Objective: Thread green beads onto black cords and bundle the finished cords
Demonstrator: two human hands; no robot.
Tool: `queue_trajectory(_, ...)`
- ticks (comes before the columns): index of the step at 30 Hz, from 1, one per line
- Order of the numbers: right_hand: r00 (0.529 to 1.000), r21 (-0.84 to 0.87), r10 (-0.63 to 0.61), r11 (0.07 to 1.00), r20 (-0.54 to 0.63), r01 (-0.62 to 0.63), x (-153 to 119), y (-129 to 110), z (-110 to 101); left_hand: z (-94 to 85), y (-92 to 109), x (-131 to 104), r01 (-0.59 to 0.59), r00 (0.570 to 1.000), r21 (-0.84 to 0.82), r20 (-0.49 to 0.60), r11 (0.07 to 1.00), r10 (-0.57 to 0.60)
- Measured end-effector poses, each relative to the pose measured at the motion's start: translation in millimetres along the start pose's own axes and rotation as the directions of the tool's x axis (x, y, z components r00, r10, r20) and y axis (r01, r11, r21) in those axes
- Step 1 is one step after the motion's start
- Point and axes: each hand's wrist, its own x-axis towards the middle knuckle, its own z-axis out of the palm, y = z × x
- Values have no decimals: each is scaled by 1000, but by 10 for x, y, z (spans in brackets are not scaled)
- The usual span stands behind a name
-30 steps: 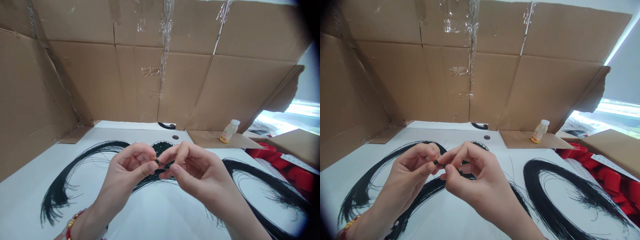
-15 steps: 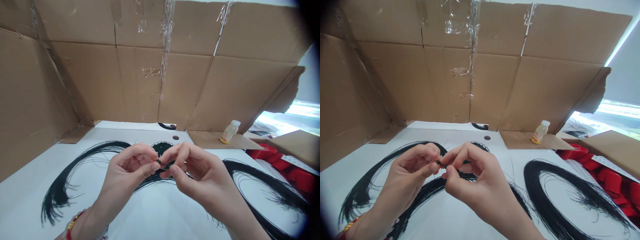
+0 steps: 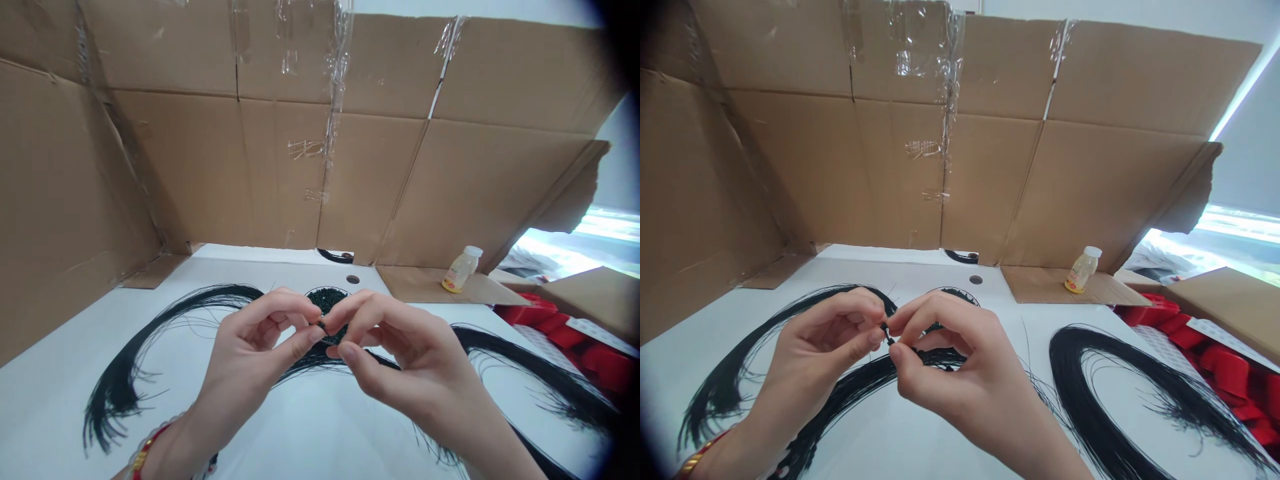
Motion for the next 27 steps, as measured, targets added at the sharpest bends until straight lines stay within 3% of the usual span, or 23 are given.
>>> queue_trajectory(15, 994, 201, 87, 977, -61, -73, 64, 73, 7, -4, -17, -17, 26, 999, 36, -26, 999, -25)
queue_trajectory(27, 999, 103, 34, 994, -14, -32, 35, 60, -5, 7, 12, 17, 21, 999, 47, -49, 999, -19)
